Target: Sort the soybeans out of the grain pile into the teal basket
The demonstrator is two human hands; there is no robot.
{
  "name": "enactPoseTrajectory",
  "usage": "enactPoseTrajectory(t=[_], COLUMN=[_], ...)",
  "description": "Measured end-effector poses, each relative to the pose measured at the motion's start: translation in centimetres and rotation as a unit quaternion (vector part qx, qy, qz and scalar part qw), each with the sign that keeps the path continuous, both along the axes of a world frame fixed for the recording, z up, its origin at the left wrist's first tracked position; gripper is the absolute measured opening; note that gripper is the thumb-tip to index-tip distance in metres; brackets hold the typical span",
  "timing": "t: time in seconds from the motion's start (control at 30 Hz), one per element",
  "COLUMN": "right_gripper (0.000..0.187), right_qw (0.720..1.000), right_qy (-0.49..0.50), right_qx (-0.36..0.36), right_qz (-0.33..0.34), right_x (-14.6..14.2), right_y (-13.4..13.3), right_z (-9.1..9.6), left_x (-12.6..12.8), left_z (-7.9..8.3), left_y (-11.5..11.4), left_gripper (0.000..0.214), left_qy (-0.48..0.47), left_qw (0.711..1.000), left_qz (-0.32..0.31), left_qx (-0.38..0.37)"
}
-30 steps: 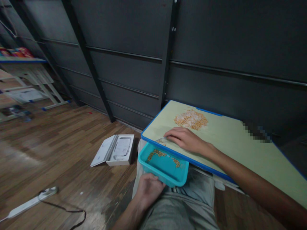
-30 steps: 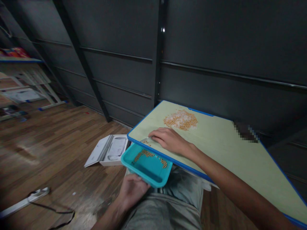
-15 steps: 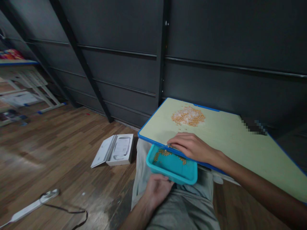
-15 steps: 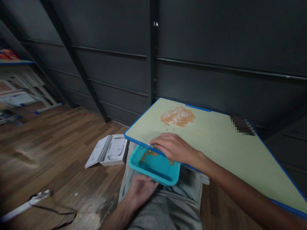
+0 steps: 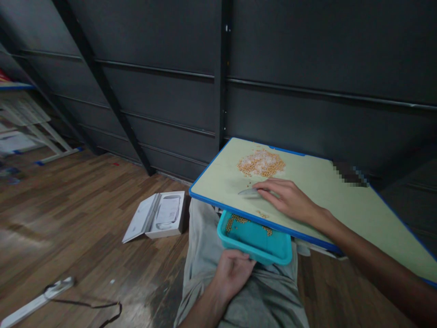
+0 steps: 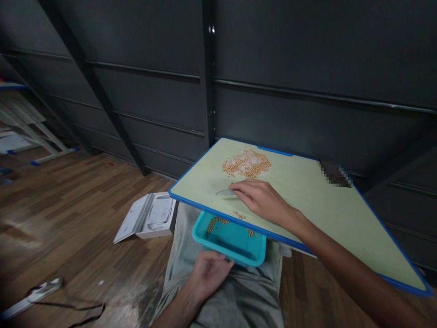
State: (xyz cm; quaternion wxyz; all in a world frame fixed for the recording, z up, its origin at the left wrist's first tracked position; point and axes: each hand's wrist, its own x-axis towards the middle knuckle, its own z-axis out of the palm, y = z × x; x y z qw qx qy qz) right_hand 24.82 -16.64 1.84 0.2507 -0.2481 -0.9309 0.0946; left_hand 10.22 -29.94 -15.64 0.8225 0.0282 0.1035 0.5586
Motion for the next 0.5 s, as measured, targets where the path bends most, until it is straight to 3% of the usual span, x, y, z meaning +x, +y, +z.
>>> enactPoseTrajectory(t=[0.1,0.23,0.5], right_gripper=[0.027,0.028,0.027], right_qw=[0.998,0.996,0.995], right_qy=[0.015,0.006,0.038], right_qx=[0.02,0.044,0.037], right_qz=[-0.054,-0.075,-0.08], right_x=[0.2,-0.3,-0.9], right_y=[2.4,4.7,6.3], right_z=[-0.5,-1.1,-2.3], left_x=[0.2,0.1,-0.7], left_z=[0.0,-0.1,-0.5], left_y=[-0.1,-0.1,0.1], left_gripper=[0.064,0.068,0.071], left_qy=[0.01,0.004,0.027], left_qw=[1.0,1.0,0.999], left_qz=[0.007,0.025,0.034], left_qx=[-0.005,0.003,-0.01])
